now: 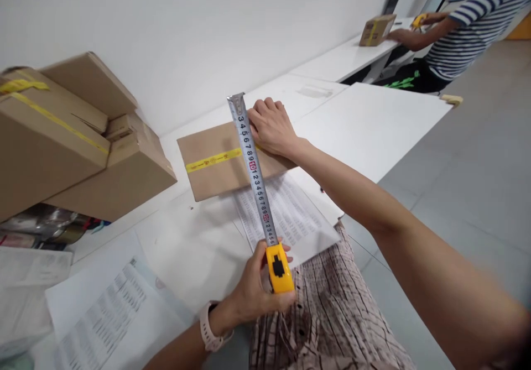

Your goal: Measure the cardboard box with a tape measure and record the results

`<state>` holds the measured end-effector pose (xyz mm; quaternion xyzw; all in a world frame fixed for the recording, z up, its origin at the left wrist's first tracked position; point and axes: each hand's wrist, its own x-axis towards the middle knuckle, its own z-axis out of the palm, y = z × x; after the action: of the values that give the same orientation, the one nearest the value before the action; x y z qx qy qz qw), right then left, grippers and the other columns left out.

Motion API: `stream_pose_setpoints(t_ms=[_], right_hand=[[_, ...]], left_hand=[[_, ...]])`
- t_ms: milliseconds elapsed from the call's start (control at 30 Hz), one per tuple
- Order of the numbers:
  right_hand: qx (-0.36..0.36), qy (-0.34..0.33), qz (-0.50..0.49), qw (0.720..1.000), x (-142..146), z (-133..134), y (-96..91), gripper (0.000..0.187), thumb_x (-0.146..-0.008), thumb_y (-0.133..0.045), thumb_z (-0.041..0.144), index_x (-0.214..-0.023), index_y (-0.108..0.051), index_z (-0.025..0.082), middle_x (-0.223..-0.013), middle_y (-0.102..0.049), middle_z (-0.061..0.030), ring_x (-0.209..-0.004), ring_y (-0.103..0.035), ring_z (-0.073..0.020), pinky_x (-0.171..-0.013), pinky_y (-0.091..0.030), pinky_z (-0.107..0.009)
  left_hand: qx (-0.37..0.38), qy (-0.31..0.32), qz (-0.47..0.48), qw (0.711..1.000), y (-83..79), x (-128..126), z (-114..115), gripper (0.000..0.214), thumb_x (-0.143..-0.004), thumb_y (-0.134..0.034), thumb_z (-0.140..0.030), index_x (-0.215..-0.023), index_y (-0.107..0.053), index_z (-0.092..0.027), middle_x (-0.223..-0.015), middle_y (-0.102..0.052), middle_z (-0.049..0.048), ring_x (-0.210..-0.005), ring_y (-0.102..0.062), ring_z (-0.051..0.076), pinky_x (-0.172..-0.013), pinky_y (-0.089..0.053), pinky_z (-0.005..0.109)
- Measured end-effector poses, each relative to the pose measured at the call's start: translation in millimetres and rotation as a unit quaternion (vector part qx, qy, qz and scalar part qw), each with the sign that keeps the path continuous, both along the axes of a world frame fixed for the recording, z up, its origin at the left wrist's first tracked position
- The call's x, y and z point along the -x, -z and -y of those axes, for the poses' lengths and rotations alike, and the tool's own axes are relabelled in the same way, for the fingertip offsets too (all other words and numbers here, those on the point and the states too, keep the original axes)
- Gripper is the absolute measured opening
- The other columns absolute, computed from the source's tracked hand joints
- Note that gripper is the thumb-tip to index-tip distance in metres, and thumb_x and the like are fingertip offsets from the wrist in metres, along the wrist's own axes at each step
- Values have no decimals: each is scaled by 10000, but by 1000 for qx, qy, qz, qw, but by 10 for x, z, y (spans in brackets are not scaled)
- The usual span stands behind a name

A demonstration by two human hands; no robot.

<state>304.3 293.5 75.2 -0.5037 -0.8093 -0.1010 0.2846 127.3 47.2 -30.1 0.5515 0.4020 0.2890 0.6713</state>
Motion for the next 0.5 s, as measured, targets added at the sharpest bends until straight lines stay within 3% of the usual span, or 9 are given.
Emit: stream_pose_setpoints(t_ms=[167, 367, 433, 500], right_hand=[[8, -19, -10, 1000, -143, 553, 187, 545, -1061, -160, 519, -1409, -481, 249, -1300, -505, -114, -1276, -420, -342, -1093, -263, -551], [58, -69, -27, 996, -366, 1005, 839, 568, -1014, -287, 619, -1437, -509, 312, -1461, -512, -86, -1373, -399, -342, -1155, -235, -538], [72, -84, -77, 991, -413, 1071, 901, 553, -1033, -253, 577, -1433, -525, 308, -1448, -544, -84, -1384, -421, -322, -1155, -272, -534], [88, -63, -196, 975, -488, 1144, 786, 585, -1050, -149, 546, -1454, -497, 305, -1396, -585, -88, -1361, -473, -301, -1115, -356, -535]], left_hand=[[27, -15, -21, 999, 163, 71, 6, 742, -650, -868, -292, -1273, -467, -245, -1314, -569, 125, -1174, -630, 301, -910, -557, 393], [-11, -13, -67, 998, 155, 47, -9, 730, -651, -848, -250, -1276, -470, -242, -1294, -607, 112, -1184, -647, 304, -927, -561, 393], [-24, -8, -80, 996, 125, 40, -1, 732, -657, -849, -265, -1282, -469, -244, -1266, -627, 102, -1161, -658, 298, -918, -565, 389], [-52, 10, -114, 992, 67, 37, 23, 695, -676, -847, -302, -1266, -484, -243, -1219, -648, 90, -1110, -673, 289, -871, -574, 369]])
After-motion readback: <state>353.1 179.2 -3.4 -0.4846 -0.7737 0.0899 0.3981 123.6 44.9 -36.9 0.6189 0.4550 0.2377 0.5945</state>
